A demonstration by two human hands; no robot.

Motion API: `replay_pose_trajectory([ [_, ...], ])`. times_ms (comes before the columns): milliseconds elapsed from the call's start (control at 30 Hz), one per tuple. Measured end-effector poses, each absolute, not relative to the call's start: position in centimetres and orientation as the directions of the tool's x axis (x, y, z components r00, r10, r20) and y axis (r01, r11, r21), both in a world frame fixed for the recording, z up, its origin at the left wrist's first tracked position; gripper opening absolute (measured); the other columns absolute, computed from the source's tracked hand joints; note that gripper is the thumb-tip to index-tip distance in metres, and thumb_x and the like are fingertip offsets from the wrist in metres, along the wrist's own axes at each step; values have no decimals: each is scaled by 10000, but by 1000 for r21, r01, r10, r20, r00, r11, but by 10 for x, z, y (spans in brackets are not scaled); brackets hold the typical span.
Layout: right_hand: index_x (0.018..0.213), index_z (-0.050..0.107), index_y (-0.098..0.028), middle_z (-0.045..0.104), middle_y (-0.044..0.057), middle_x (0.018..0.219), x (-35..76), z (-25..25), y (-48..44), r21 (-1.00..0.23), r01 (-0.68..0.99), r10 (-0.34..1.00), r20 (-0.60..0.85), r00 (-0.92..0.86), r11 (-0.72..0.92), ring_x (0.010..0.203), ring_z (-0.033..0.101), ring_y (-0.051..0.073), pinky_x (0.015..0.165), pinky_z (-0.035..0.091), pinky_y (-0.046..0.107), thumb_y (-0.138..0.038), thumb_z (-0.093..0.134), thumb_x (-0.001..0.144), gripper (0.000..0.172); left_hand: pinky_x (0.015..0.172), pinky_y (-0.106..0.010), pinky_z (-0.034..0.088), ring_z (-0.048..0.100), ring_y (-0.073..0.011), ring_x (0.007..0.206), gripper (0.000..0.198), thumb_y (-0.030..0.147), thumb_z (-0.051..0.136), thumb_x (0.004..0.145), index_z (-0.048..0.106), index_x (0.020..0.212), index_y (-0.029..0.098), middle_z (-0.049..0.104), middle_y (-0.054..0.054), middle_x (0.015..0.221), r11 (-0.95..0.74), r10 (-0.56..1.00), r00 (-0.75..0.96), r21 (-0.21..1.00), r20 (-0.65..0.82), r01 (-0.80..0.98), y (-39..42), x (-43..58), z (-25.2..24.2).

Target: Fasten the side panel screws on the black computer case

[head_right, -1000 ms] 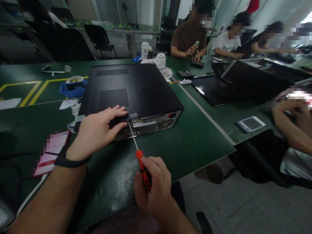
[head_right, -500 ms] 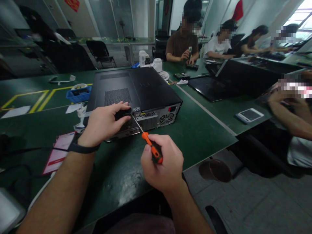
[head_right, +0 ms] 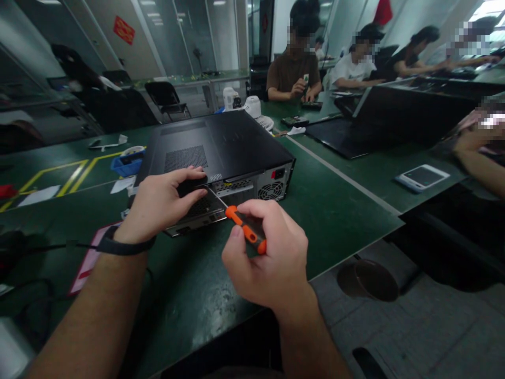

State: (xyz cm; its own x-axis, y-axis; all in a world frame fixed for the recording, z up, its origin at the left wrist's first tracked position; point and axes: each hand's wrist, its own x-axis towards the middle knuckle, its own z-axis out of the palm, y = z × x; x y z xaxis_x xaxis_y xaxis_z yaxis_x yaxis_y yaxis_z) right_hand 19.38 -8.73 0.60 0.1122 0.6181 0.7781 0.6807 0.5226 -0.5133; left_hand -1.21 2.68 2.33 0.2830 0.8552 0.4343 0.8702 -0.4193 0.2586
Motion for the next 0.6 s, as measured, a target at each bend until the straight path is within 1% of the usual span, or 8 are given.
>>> replay_pose_trajectory([
  [200, 1088, 602, -182, 681, 17, 901, 188, -9, -96, -458, 690, 604, 796, 38, 560, 789, 685, 148, 738, 580, 308, -186, 622, 850, 239, 1111, -403, 527, 702, -261, 1241, 353, 355, 700, 898, 746, 1241, 285, 743, -9, 1328, -418, 855, 283, 255, 435, 872, 28, -13, 21],
  [367, 1106, 597, -163, 697, 41, 948, 184, -27, -100, -445, 672, 560, 827, 53, 592, 830, 693, 139, 740, 583, 282, -151, 617, 854, 253, 1118, -422, 525, 701, -271, 1243, 351, 343, 694, 898, 748, 1238, 276, 738, -17, 1337, -417, 857, 283, 255, 431, 873, 28, -12, 21],
  [500, 1115, 608, -171, 728, 24, 919, 180, -32, -101, -424, 696, 550, 834, 50, 580, 786, 707, 122, 719, 582, 249, -138, 601, 897, 221, 1116, -429, 531, 701, -270, 1244, 352, 349, 702, 896, 746, 1239, 284, 739, -10, 1333, -419, 853, 282, 252, 440, 872, 28, -12, 21],
  [600, 1117, 627, -194, 746, 5, 890, 178, -35, -101, -443, 718, 535, 837, 115, 538, 714, 709, 112, 667, 575, 231, -143, 586, 932, 197, 1124, -429, 525, 702, -269, 1242, 349, 337, 706, 894, 747, 1236, 280, 740, -12, 1332, -419, 852, 280, 257, 442, 871, 28, -12, 21],
])
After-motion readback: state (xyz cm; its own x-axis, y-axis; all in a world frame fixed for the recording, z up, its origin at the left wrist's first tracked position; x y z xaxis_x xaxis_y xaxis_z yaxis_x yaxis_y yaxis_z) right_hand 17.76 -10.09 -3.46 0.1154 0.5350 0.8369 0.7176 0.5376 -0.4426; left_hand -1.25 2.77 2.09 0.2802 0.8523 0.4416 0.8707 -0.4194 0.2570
